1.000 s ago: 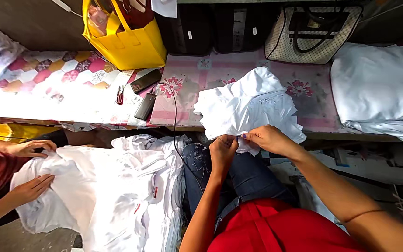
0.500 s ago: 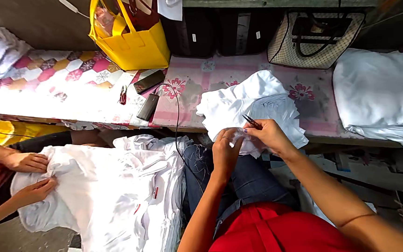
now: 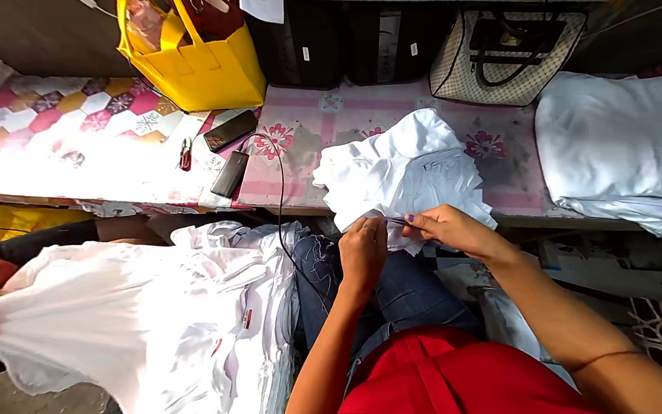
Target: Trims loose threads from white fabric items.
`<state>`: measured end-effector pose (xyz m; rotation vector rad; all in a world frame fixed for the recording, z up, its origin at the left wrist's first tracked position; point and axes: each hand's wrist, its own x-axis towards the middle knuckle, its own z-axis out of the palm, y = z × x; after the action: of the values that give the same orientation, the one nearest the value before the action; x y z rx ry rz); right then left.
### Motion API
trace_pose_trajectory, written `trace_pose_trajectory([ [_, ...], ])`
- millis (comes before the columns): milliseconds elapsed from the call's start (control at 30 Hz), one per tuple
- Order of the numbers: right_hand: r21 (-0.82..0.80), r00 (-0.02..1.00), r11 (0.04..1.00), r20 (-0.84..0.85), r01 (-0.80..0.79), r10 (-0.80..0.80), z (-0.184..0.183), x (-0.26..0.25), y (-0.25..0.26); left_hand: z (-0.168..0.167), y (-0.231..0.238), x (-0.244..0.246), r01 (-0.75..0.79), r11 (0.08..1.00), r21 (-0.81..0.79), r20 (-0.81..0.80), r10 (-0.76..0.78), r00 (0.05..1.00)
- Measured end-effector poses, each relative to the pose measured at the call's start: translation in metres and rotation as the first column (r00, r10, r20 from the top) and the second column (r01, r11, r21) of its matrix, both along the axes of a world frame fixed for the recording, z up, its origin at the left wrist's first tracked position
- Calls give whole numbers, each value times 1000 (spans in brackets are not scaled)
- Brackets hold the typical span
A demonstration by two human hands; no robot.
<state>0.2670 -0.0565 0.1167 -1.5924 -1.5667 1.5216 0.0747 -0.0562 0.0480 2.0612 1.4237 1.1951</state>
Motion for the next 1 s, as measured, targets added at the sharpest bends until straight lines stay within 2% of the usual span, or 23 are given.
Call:
trace_pose_trajectory([
  [267, 102, 962, 992, 268, -74, 44, -14, -10, 8, -3, -1, -1, -27, 997, 77, -15, 28, 999],
  [533, 185, 965, 983, 255, 19, -66, -28, -9, 11, -10, -1, 4, -17, 991, 133, 41, 11, 999],
  [567, 184, 968, 983, 245, 13, -59, -28, -6, 11, -7, -4, 2, -5, 997, 74, 6, 4, 1000],
  [600, 181, 972, 983, 233, -7, -36, -26, -3, 10, 0, -7, -2, 22, 998, -56, -60, -26, 998],
  [667, 229, 972, 972, 234, -47, -8, -19, 4, 6, 21, -8, -10, 61, 928, -367, -154, -125, 980],
  [700, 301, 967, 952, 251, -45, -33, -19, 5, 3, 26, -6, -12, 56, 907, -417, -156, -133, 979],
  [800, 537, 933, 843, 312, -19, -178, -30, -9, 3, 23, 2, -1, 62, 941, -332, -52, -84, 995],
  [867, 604, 913, 796, 310, 26, -264, -42, -20, 9, 16, 11, 11, 97, 957, -275, 54, -85, 995],
  [933, 528, 937, 835, 192, 152, -293, -44, -22, 17, 10, 17, 19, 99, 969, -228, 166, -62, 984],
  [1000, 340, 946, 886, -35, 314, -322, -40, -20, 21, 8, 19, 16, 116, 954, -278, 268, -39, 963],
])
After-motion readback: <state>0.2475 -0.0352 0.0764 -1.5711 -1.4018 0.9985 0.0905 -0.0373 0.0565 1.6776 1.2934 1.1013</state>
